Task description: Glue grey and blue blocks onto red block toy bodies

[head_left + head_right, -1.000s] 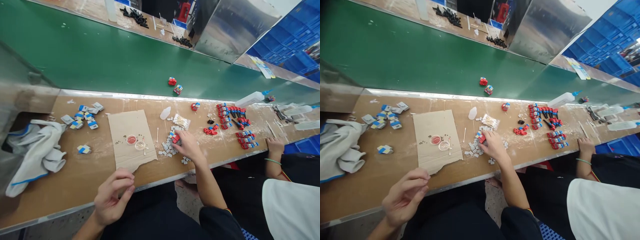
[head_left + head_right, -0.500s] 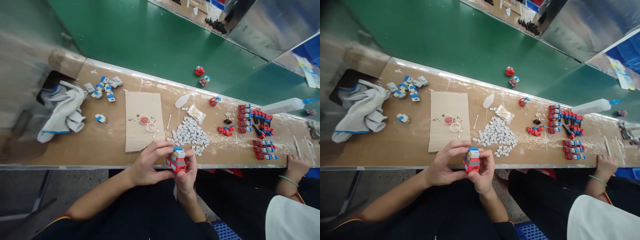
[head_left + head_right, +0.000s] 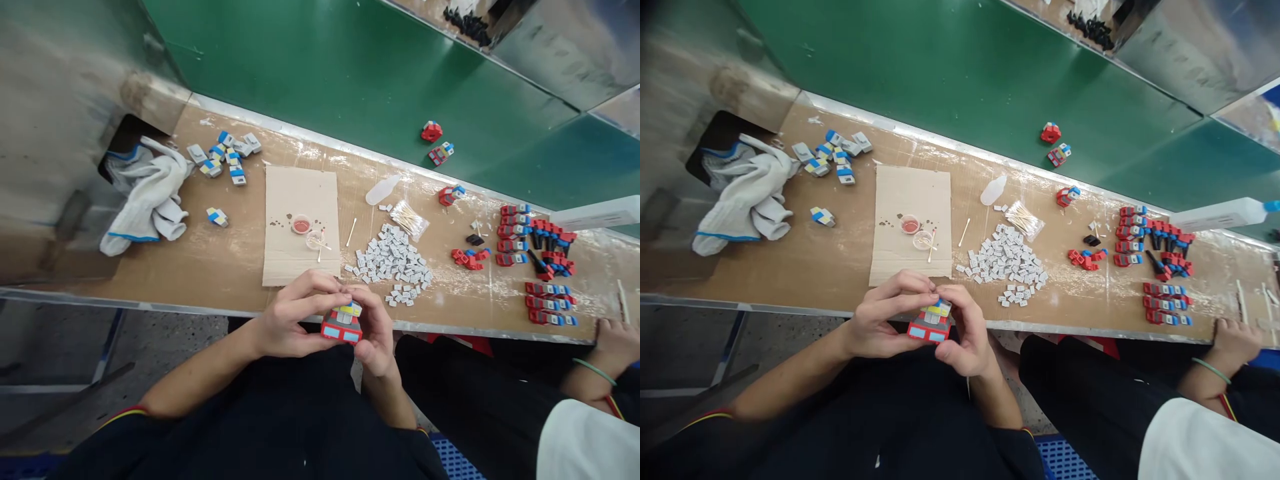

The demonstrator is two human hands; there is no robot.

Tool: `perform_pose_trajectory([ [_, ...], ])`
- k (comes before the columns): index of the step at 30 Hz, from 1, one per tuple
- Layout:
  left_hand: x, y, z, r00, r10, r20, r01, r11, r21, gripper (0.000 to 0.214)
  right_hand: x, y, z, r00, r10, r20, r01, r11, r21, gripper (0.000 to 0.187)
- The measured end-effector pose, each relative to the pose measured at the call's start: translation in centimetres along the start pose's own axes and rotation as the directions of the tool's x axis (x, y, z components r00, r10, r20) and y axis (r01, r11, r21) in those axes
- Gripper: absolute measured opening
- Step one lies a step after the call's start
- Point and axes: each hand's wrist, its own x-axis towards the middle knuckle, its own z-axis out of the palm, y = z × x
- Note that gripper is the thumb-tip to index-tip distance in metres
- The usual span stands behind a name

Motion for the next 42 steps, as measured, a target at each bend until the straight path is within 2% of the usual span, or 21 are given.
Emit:
perform_pose_trajectory([
  [2, -0.2, -0.2, -0.1, 1.0, -0.004, -0.003, 0.004, 1.0, -0.002, 0.054, 0.1, 0.0, -0.1, 0.996, -0.086, 0.037, 0.088, 0.994, -0.063, 0.068],
  [4, -0.4, -0.4, -0.1, 1.0, -0.016, -0.02, 0.015, 1.0, -0.019, 0.058, 0.0, -0.1, 0.0, 0.99, -0.144, 0.013, 0.144, 0.978, -0.15, 0.07],
  [7, -1.0, -0.5, 0.2, 0.997, -0.068, -0.048, 0.064, 0.994, -0.084, 0.061, -0.1, -0.6, 0.2, 0.981, -0.188, -0.049, 0.166, 0.943, -0.289, 0.066],
  [13, -2.0, -0.4, 1.3, 0.977, -0.209, -0.053, 0.192, 0.954, -0.232, 0.058, 0.4, -1.2, 0.5, 0.951, -0.296, -0.086, 0.248, 0.901, -0.355, 0.06],
  [15, -2.2, -0.3, 1.4, 0.971, -0.231, -0.063, 0.206, 0.941, -0.268, 0.057, 0.6, -1.3, 0.6, 0.949, -0.304, -0.086, 0.249, 0.888, -0.388, 0.058],
  [19, -2.3, 0.0, 1.4, 0.975, -0.198, -0.099, 0.169, 0.954, -0.25, 0.058, 0.5, -1.4, 0.8, 0.953, -0.287, -0.095, 0.22, 0.875, -0.431, 0.056],
  [26, -2.2, 0.7, 1.5, 0.975, -0.171, -0.139, 0.137, 0.964, -0.229, 0.054, 0.3, -1.9, 1.1, 0.947, -0.308, -0.088, 0.256, 0.894, -0.369, 0.054],
  [31, -2.4, 0.6, 1.7, 0.966, -0.211, -0.151, 0.165, 0.949, -0.268, 0.055, 0.3, -1.8, 1.0, 0.962, -0.254, -0.1, 0.202, 0.91, -0.362, 0.055],
  [34, -2.6, 0.4, 1.9, 0.955, -0.279, -0.098, 0.226, 0.902, -0.368, 0.055, 0.5, -1.5, 0.8, 0.955, -0.273, -0.115, 0.221, 0.916, -0.336, 0.057],
  [36, -2.8, 0.2, 2.0, 0.944, -0.328, -0.043, 0.27, 0.84, -0.471, 0.053, 0.7, -1.3, 0.7, 0.95, -0.292, -0.113, 0.241, 0.912, -0.333, 0.063],
  [39, -3.1, 0.2, 2.3, 0.919, -0.393, 0.036, 0.337, 0.733, -0.591, 0.047, 0.8, -1.1, 0.6, 0.948, -0.305, -0.093, 0.248, 0.888, -0.386, 0.072],
  [42, -3.4, 0.1, 2.5, 0.896, -0.435, 0.087, 0.389, 0.677, -0.625, 0.044, 0.9, -1.1, 0.6, 0.945, -0.321, -0.07, 0.257, 0.855, -0.45, 0.068],
])
